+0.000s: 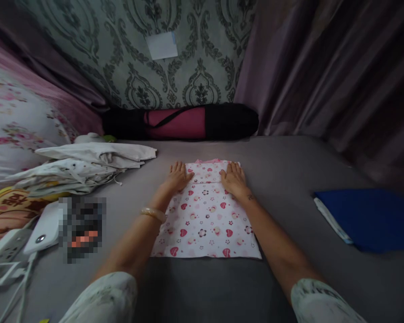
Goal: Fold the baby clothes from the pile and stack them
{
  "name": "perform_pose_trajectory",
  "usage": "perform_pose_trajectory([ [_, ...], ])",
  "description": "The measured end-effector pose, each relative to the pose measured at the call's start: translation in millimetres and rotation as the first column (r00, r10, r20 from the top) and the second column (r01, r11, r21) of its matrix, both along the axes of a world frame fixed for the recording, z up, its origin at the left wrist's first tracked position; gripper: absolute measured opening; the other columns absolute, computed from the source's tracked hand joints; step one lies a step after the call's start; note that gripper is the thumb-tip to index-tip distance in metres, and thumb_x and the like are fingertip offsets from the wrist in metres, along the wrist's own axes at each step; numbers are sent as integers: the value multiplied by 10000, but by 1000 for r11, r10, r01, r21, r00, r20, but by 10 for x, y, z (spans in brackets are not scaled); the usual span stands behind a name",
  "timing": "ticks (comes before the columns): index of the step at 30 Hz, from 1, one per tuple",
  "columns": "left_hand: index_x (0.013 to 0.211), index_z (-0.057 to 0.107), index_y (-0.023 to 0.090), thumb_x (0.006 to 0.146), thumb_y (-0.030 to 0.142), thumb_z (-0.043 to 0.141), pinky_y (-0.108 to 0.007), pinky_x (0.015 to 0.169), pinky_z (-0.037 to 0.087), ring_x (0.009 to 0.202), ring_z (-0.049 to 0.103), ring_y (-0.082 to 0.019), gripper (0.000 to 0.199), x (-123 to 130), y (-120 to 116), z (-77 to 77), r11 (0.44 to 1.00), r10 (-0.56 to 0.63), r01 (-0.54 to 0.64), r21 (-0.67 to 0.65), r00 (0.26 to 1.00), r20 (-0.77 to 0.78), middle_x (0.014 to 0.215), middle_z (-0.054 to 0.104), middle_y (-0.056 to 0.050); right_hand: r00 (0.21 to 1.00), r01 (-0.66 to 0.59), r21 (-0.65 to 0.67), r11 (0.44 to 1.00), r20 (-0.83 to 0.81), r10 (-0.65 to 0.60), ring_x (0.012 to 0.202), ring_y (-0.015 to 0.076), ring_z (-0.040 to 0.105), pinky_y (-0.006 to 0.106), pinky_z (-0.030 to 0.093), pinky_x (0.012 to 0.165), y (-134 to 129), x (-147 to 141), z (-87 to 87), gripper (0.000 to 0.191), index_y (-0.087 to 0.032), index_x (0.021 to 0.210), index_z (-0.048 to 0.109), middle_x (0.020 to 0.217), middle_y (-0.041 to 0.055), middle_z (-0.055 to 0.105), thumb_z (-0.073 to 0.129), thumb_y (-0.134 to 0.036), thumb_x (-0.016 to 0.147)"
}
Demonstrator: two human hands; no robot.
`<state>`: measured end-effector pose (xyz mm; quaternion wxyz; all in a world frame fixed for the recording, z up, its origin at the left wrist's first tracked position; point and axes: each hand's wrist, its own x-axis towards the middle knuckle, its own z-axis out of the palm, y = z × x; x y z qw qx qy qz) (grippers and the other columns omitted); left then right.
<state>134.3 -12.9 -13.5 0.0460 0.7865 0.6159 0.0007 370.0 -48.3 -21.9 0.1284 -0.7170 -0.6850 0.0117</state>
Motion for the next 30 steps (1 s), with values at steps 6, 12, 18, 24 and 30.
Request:
perform_pose_trajectory([
  [6,1494,297,156,983,491,152,-462,1187,112,1463,158,-275,628,545,-134,120,947,-234,231,222,972,-16,1566,269,-106,995,-94,79,992,23,92,1436,291,195,460,91,1163,17,84,107,614,-20,1437,379,1531,189,304,195,-384,979],
  [12,1494,304,216,987,493,186,-483,1172,161,1451,200,-283,590,754,-129,-96,960,-237,231,155,971,21,1558,298,-71,996,-87,-7,996,-12,87,1424,288,236,414,199,1140,82,173,-35,623,5,1440,356,1518,205,322,218,-380,970],
  [18,1500,283,217,987,500,175,-480,1172,162,1458,182,-275,596,684,-98,-83,962,-263,258,93,963,49,1572,260,-74,996,-83,-23,996,-20,82,1418,280,251,398,203,1139,89,200,-28,605,-1,1440,361,1517,194,332,231,-363,973],
  [24,1478,320,116,986,482,165,-447,1179,151,1453,201,-265,632,549,-152,-47,969,-94,88,230,995,14,1557,277,-134,994,-109,80,991,2,109,1431,286,213,460,80,1166,42,50,128,587,-36,1436,392,1517,179,339,227,-377,987],
  [30,1457,350,90,978,489,168,-470,1157,199,1418,281,-295,650,409,-55,-174,977,41,-38,212,999,-8,1505,375,-160,973,-231,-21,973,-1,231,1433,244,224,416,118,1172,54,-86,34,571,-81,1470,352,1552,107,291,236,-366,988],
])
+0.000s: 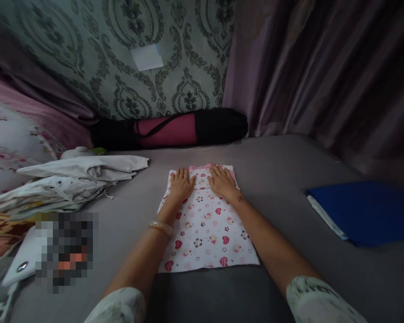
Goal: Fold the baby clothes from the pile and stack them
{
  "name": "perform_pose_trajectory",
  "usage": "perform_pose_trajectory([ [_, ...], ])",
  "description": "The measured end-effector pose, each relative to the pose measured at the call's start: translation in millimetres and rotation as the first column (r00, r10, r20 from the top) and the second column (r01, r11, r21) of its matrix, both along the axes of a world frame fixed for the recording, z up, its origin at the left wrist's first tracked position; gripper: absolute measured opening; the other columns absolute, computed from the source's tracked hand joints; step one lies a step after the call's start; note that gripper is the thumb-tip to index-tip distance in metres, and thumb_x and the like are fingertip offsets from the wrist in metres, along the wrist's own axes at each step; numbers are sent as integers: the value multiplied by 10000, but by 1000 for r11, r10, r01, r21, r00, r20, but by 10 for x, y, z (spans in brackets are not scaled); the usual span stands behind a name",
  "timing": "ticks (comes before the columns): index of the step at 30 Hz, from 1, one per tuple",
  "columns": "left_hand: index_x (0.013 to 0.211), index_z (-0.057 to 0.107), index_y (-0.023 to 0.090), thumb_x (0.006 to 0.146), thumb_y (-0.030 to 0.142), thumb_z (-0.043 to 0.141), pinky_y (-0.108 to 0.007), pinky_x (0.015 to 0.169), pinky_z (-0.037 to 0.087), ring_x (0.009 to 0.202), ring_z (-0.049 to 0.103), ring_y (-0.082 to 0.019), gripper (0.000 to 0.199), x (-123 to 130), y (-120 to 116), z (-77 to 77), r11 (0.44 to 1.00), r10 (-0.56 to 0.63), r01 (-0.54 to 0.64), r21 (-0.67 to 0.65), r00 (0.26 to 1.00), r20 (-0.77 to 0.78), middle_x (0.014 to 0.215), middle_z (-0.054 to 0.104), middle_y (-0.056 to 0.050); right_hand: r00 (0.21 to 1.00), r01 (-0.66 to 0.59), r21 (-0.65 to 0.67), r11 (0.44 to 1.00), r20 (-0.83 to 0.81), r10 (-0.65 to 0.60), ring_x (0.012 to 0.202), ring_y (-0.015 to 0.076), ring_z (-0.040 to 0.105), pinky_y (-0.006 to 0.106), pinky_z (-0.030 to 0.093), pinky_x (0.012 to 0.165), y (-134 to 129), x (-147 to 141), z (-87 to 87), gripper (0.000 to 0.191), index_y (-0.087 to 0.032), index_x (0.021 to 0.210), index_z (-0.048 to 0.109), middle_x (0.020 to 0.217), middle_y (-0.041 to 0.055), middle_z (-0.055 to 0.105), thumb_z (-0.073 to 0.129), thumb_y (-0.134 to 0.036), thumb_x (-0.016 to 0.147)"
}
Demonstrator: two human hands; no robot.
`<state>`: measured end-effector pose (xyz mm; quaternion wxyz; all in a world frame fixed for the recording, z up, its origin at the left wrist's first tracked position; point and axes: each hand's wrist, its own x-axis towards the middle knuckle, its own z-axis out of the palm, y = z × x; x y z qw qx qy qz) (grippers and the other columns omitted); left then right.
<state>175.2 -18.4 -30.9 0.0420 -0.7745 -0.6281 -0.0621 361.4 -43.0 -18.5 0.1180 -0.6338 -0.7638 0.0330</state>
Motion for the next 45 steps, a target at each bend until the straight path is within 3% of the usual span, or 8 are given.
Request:
perform_pose_trajectory([
  [5,1459,342,73,975,471,189,-488,1157,199,1423,270,-306,645,44,1,65,999,0,0,-41,1000,1,1516,349,-175,1000,19,9,1000,-9,-19,1428,247,239,428,123,1170,4,-4,-14,564,-93,1463,370,1550,104,294,234,-368,990],
  [10,1465,344,123,977,319,216,-441,1179,159,1443,234,-251,541,297,-54,124,977,-212,212,27,977,12,1536,335,-108,998,-56,143,988,0,57,1435,236,221,418,72,1178,-2,-95,22,551,-77,1448,392,1534,122,325,237,-337,988],
  [18,1443,373,114,990,293,210,-396,1162,218,1404,327,-219,513,348,37,88,952,-298,302,-60,953,63,1500,401,-104,996,-83,43,996,-8,84,1436,198,224,371,145,1168,14,-117,-28,546,-66,1455,374,1536,111,323,252,-273,965],
  [23,1440,386,109,991,393,191,-453,1166,195,1417,299,-260,566,159,-11,102,992,-125,125,32,992,4,1500,391,-139,999,7,141,990,-32,-2,1422,236,256,408,95,1176,24,-54,-21,550,-71,1450,388,1514,120,367,241,-309,976],
  [26,1450,378,126,987,414,185,-452,1154,222,1411,308,-270,578,75,-12,54,999,-45,46,27,999,-12,1497,399,-129,999,40,102,994,-18,-38,1413,247,274,417,111,1171,37,-30,-74,556,-77,1454,382,1523,115,351,248,-319,972],
  [31,1468,344,132,986,434,192,-447,1152,227,1422,286,-265,588,8,7,73,995,-56,57,-79,998,15,1518,365,-125,999,37,49,998,-10,-36,1414,242,269,415,118,1167,37,5,-61,562,-87,1467,359,1535,106,331,238,-328,974],
  [36,1477,316,106,988,450,183,-423,1181,155,1453,204,-249,613,-216,-67,119,991,-114,117,-69,992,44,1555,286,-127,993,117,129,985,-31,-113,1427,262,229,436,85,1164,11,148,-16,577,-51,1442,384,1518,157,349,209,-349,980],
  [45,1493,271,106,980,492,171,-447,1172,167,1464,152,-268,650,-431,-39,65,979,-87,109,-173,987,132,1573,234,-135,987,156,82,984,-61,-151,1397,284,288,416,205,1138,35,274,-125,598,-12,1416,401,1490,197,377,211,-364,971],
])
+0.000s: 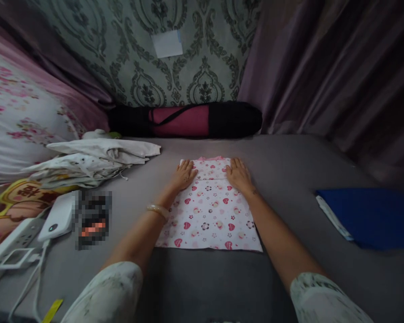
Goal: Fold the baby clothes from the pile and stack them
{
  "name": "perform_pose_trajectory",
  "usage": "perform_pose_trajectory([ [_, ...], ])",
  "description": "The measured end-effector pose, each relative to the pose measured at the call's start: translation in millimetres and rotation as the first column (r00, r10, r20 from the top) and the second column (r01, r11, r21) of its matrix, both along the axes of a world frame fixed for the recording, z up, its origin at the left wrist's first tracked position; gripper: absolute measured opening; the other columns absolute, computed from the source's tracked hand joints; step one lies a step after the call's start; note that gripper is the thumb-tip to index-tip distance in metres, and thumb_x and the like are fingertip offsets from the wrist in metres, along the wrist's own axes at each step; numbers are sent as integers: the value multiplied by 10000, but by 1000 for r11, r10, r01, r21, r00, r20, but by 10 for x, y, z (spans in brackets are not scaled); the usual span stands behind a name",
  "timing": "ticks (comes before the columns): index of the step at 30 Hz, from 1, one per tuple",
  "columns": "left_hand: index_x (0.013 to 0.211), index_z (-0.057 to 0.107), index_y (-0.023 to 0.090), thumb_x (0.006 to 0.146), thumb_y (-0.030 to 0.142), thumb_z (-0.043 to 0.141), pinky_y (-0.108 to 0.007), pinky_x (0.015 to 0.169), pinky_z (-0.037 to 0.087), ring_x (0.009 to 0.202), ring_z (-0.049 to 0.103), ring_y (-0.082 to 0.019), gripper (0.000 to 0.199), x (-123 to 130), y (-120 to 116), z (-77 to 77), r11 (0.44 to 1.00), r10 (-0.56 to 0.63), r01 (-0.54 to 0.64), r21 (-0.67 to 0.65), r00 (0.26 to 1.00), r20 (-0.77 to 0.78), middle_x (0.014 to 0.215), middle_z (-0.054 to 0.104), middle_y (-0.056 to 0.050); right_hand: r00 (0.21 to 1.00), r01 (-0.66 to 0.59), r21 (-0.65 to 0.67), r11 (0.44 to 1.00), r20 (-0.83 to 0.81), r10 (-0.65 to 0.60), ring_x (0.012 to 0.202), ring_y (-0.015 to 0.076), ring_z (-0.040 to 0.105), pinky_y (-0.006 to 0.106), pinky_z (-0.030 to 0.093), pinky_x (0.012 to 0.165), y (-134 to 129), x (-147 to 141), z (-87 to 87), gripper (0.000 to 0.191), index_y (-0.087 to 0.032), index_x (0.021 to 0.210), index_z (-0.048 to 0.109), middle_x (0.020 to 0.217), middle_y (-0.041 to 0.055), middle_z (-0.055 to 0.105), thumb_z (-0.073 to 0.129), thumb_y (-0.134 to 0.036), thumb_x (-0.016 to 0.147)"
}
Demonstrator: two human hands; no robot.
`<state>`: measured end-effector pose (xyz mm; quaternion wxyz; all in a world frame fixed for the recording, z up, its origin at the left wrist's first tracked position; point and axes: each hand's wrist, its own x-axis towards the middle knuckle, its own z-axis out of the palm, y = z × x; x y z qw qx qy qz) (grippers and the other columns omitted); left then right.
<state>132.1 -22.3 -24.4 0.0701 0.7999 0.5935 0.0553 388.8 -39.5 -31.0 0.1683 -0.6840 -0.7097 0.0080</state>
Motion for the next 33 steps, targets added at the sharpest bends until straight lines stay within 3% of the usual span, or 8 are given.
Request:
perform_pose_trajectory([
  [4,1501,240,100,980,502,150,-470,1178,124,1469,124,-266,664,-112,-41,-12,998,18,-18,55,1000,6,1578,199,-149,1000,-25,-8,1000,-4,25,1424,284,236,455,197,1145,-115,41,43,596,-66,1441,378,1524,178,324,177,-389,982],
  [8,1492,246,61,979,502,154,-439,1167,187,1460,173,-270,683,-184,-51,-39,1000,15,-14,6,1000,-17,1576,191,-171,993,-103,-42,994,62,105,1445,286,172,470,160,1162,-268,29,37,608,-71,1464,345,1556,156,264,204,-414,982],
  [12,1490,241,46,976,502,165,-492,1160,178,1457,169,-303,691,-158,-120,80,1000,1,-1,-7,998,-64,1574,180,-190,991,-100,-136,986,78,111,1442,291,186,477,166,1163,-369,-17,132,604,-58,1465,344,1558,158,255,226,-400,981],
  [16,1496,204,25,970,500,215,-510,1169,121,1466,117,-310,709,-79,-477,200,993,-104,108,36,989,-109,1574,164,-204,981,-159,-88,983,100,168,1454,278,147,472,109,1177,-648,-94,260,610,-61,1480,314,1570,153,222,223,-405,984],
  [20,1509,205,88,974,518,197,-489,1176,117,1470,116,-280,686,-21,-857,100,963,-267,268,1,960,-82,1584,161,-164,967,-221,-129,967,98,234,1456,259,147,436,106,1186,-958,-167,215,627,-52,1487,294,1575,145,207,235,-418,981],
  [24,1498,244,99,987,495,154,-479,1177,123,1469,128,-269,652,-39,-957,-2,960,-279,278,-16,959,-51,1581,180,-160,969,-215,-199,956,77,234,1454,252,159,433,124,1186,-1045,-175,152,626,-36,1482,298,1572,152,207,226,-405,981],
  [28,1491,249,81,984,513,172,-476,1176,131,1468,124,-278,671,-55,-1116,74,961,-274,273,-31,961,-25,1576,182,-179,959,-266,-198,943,47,280,1457,255,144,457,130,1181,-1213,-181,204,613,-80,1495,286,1576,152,195,232,-411,981],
  [33,1504,221,113,969,574,174,-472,1183,110,1472,100,-261,708,-3,-1519,140,917,-395,395,-61,919,23,1582,154,-170,907,-402,-205,893,49,419,1457,269,140,506,130,1170,-1570,-233,232,580,-177,1503,297,1581,126,197,273,-432,983],
])
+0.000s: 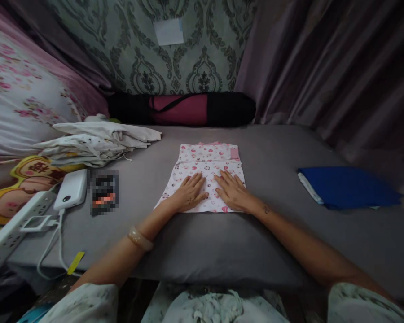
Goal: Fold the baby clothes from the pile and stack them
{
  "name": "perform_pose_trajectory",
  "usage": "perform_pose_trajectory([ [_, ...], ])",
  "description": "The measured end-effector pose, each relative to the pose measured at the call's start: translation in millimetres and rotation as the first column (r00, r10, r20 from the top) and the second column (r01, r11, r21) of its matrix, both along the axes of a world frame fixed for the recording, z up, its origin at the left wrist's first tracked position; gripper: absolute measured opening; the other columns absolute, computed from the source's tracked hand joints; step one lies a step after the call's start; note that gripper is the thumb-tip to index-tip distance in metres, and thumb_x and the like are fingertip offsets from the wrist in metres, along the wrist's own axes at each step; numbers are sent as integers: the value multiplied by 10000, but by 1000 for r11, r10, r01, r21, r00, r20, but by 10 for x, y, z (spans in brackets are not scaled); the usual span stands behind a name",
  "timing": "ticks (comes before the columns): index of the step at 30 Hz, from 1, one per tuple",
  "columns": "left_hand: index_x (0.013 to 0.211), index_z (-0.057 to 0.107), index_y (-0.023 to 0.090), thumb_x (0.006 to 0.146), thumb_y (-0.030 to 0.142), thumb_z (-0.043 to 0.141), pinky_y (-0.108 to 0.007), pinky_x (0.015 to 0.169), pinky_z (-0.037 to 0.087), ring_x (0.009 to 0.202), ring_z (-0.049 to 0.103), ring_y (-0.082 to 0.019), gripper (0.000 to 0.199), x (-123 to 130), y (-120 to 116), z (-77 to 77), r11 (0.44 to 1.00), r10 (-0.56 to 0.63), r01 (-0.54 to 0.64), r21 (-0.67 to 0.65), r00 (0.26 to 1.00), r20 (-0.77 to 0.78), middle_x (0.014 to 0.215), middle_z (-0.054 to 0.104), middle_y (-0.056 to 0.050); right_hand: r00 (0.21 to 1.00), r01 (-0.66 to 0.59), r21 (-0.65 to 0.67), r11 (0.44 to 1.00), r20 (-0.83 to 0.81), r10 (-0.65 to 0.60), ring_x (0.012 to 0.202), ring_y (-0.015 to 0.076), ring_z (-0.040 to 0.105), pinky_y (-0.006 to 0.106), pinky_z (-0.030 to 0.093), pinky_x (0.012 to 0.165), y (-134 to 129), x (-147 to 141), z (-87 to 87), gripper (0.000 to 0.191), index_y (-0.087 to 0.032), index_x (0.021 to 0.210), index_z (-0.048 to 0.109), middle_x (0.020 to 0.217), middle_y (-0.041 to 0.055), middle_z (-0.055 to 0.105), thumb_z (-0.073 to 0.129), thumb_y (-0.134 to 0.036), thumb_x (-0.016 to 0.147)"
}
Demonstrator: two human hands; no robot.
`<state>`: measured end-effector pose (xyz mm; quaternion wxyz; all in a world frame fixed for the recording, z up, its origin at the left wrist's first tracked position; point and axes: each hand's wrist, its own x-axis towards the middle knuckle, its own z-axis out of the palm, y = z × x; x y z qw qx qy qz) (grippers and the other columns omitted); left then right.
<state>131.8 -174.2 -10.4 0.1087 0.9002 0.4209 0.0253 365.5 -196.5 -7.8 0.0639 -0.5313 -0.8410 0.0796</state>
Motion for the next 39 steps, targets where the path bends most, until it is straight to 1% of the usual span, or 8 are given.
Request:
perform_pose_trajectory([
  [5,1499,240,135,977,560,193,-483,1182,119,1469,112,-258,675,13,-135,22,1000,-28,28,0,999,19,1575,181,-168,1000,-1,-15,1000,16,1,1452,287,154,534,134,1164,-122,-29,16,554,-170,1495,315,1571,142,222,293,-401,992],
  [8,1483,294,134,987,527,227,-496,1174,160,1461,158,-277,636,-66,-244,91,998,-68,68,-16,997,27,1561,224,-186,995,-102,-17,995,-7,102,1454,275,148,525,156,1165,-309,-26,83,533,-183,1493,319,1575,141,207,294,-386,1001],
  [12,1430,415,283,1002,436,299,-483,1156,249,1434,265,-260,470,-337,-467,182,984,-174,177,-25,980,98,1546,314,-98,959,-284,-6,959,-25,284,1441,251,210,507,209,1161,-681,67,166,480,-249,1469,367,1560,92,276,339,-351,1001],
  [15,1380,486,305,997,401,352,-432,1133,326,1386,367,-233,417,-623,-579,216,984,-171,176,-21,975,145,1493,419,-63,953,-297,18,955,-57,298,1411,230,296,484,257,1154,-831,255,178,461,-264,1452,397,1524,68,362,378,-322,995],
  [22,1308,567,237,984,339,356,-383,1052,438,1238,537,-224,399,-1127,-631,210,999,-36,36,6,998,56,1328,594,-72,974,-186,94,978,-114,196,1192,211,560,391,469,1022,-823,727,127,368,-236,1295,582,1282,89,613,409,-214,971],
  [28,1323,539,266,913,126,331,-358,977,486,1229,535,-218,480,-1128,-569,229,997,-73,73,-12,997,11,1337,578,-59,975,-190,81,978,-98,198,1148,213,581,390,502,968,-785,722,163,524,-253,1314,562,1259,85,619,403,-36,864],
  [35,1315,537,234,872,106,343,-369,1036,448,1226,538,-204,500,-1185,-473,170,997,-71,73,-7,984,165,1316,589,-76,952,-187,81,979,-230,201,1224,203,548,405,461,1033,-688,773,108,416,-209,1258,610,1307,94,604,375,-106,931],
  [39,1358,495,226,803,53,346,-361,1045,445,1257,521,-194,601,-1265,-475,289,992,-102,114,-52,978,183,1358,563,-77,942,-203,30,979,-268,203,1236,177,542,386,444,1061,-700,856,191,477,-239,1312,573,1320,48,602,372,-76,911],
])
